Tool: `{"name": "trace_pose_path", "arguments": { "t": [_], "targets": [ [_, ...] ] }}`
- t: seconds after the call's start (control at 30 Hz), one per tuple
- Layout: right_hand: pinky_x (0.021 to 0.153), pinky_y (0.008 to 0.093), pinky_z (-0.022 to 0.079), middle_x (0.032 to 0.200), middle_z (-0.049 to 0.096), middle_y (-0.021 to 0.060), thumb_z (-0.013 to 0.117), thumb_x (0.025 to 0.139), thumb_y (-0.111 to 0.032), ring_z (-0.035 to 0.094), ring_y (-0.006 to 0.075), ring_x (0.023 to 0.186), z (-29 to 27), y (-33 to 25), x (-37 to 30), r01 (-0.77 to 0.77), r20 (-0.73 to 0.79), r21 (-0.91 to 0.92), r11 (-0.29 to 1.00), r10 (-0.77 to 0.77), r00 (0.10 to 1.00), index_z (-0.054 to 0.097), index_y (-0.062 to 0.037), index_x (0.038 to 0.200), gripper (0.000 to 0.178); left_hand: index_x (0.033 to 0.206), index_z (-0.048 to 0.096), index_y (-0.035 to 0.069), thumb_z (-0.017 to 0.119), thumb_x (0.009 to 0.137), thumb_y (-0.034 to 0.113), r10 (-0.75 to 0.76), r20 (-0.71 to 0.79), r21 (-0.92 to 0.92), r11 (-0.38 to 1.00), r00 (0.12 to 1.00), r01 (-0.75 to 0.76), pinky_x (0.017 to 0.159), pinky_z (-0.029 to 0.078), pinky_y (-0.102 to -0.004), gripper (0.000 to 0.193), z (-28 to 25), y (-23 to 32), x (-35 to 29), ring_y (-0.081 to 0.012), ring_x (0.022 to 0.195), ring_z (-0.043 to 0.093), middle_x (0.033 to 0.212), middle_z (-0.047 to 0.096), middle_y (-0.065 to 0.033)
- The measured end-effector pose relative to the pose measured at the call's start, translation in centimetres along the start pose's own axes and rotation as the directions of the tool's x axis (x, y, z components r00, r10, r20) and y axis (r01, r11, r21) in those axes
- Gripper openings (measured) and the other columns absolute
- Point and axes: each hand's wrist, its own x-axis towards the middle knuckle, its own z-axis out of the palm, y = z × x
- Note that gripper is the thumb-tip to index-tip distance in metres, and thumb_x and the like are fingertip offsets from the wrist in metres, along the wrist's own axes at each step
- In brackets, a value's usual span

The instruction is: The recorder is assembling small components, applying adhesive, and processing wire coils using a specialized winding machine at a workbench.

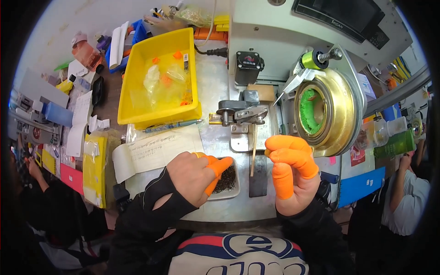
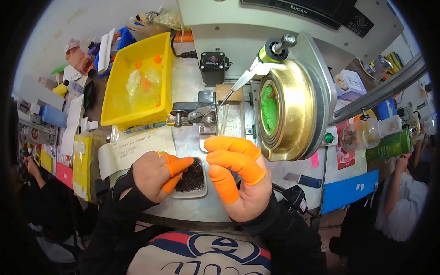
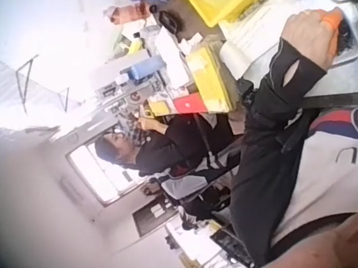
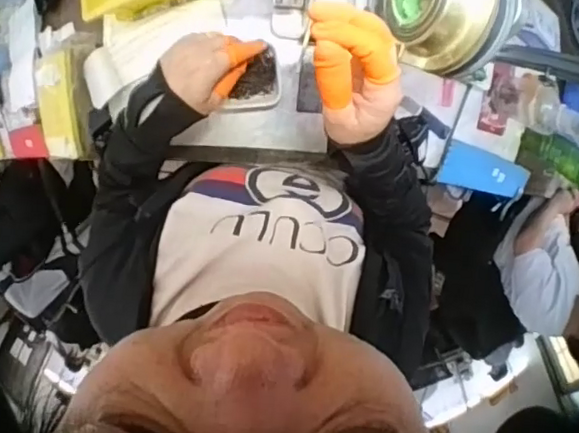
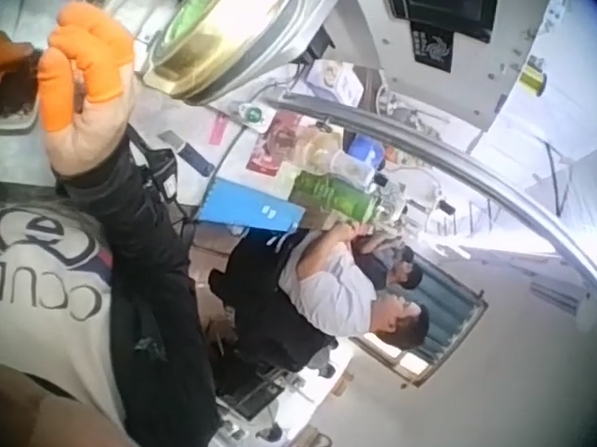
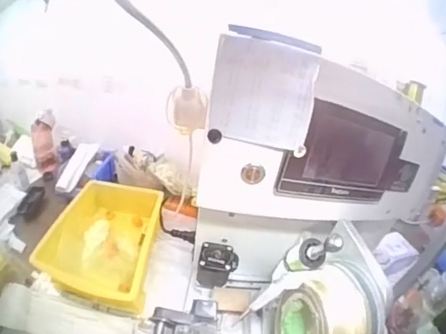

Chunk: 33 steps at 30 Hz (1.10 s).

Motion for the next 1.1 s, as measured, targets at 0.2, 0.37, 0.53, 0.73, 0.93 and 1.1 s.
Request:
{"name": "trace_pose_path", "arguments": {
  "t": [0.2,0.37,0.53,0.73,0.93,1.1],
  "targets": [
    [0.071,0.0264,0.043,0.094,0.056,0.0148,0.056,0.075,0.002,0.055,0.0209,0.082,-0.2,0.0,-0.5,0.006,-0.011,-0.018,1.0,-0.007,1.0,0.055,-0.0013,0.088,0.014,0.091,0.059,0.005,0.054,0.071,-0.001,0.043,-0.222,-0.202,0.975,0.974,-0.089,0.067,0.044,-0.0292,0.022,-5.4,0.3,2.2,-0.0234,0.077,0.056,0.087,0.059,-0.0096],
    [0.072,0.0269,0.043,0.094,0.056,0.0147,0.056,0.074,0.002,0.055,0.0212,0.083,-0.2,-0.1,-0.5,-0.013,-0.002,-0.005,1.0,0.013,1.0,0.055,-0.0008,0.089,0.015,0.112,0.045,-0.002,0.041,0.083,0.002,0.168,-0.446,-0.48,0.784,0.879,-0.393,0.089,0.036,-0.0299,0.029,-8.1,0.0,10.1,-0.019,0.099,0.051,0.105,0.054,-0.0132],
    [0.071,0.0265,0.043,0.094,0.056,0.0144,0.056,0.075,0.003,0.055,0.021,0.083,0.0,0.2,-0.4,-0.003,0.027,-0.015,1.0,0.004,1.0,0.055,-0.0008,0.089,0.015,0.121,0.034,-0.004,0.034,0.078,-0.005,0.345,-0.257,-0.775,0.485,0.903,-0.406,0.096,0.028,-0.028,0.043,-4.8,-1.8,18.9,-0.0199,0.115,0.038,0.122,0.042,-0.0142],
    [0.071,0.0259,0.043,0.092,0.056,0.0138,0.056,0.075,0.003,0.055,0.0205,0.081,-0.6,0.1,-0.4,-0.045,0.028,-0.012,0.999,0.045,0.999,0.055,-0.001,0.088,0.013,0.119,0.038,-0.001,0.033,0.077,-0.009,0.38,-0.06,-0.647,0.689,0.923,-0.326,0.095,0.029,-0.0257,0.042,-3.0,-1.2,21.4,-0.0183,0.112,0.042,0.118,0.046,-0.0129],
    [0.07,0.026,0.043,0.09,0.057,0.0133,0.055,0.075,0.003,0.055,0.0201,0.079,-0.4,-0.5,-0.6,-0.082,0.086,0.075,0.994,0.076,0.993,0.055,-0.0007,0.086,0.011,0.119,0.039,0.001,0.032,0.075,-0.009,0.386,-0.225,-0.502,0.741,0.895,-0.446,0.092,0.033,-0.0266,0.046,-3.6,-2.6,18.2,-0.0209,0.108,0.047,0.112,0.052,-0.0127],
    [0.07,0.0262,0.043,0.088,0.057,0.0131,0.056,0.074,0.003,0.055,0.0203,0.078,-0.1,-0.4,-0.9,-0.086,0.089,0.111,0.99,0.076,0.993,0.054,-0.0005,0.085,0.012,0.118,0.04,0.001,0.033,0.076,-0.007,0.386,-0.385,-0.332,0.789,0.838,-0.516,0.092,0.033,-0.0266,0.043,-3.3,-2.1,18.7,-0.021,0.107,0.048,0.113,0.052,-0.0118]
  ]
}}
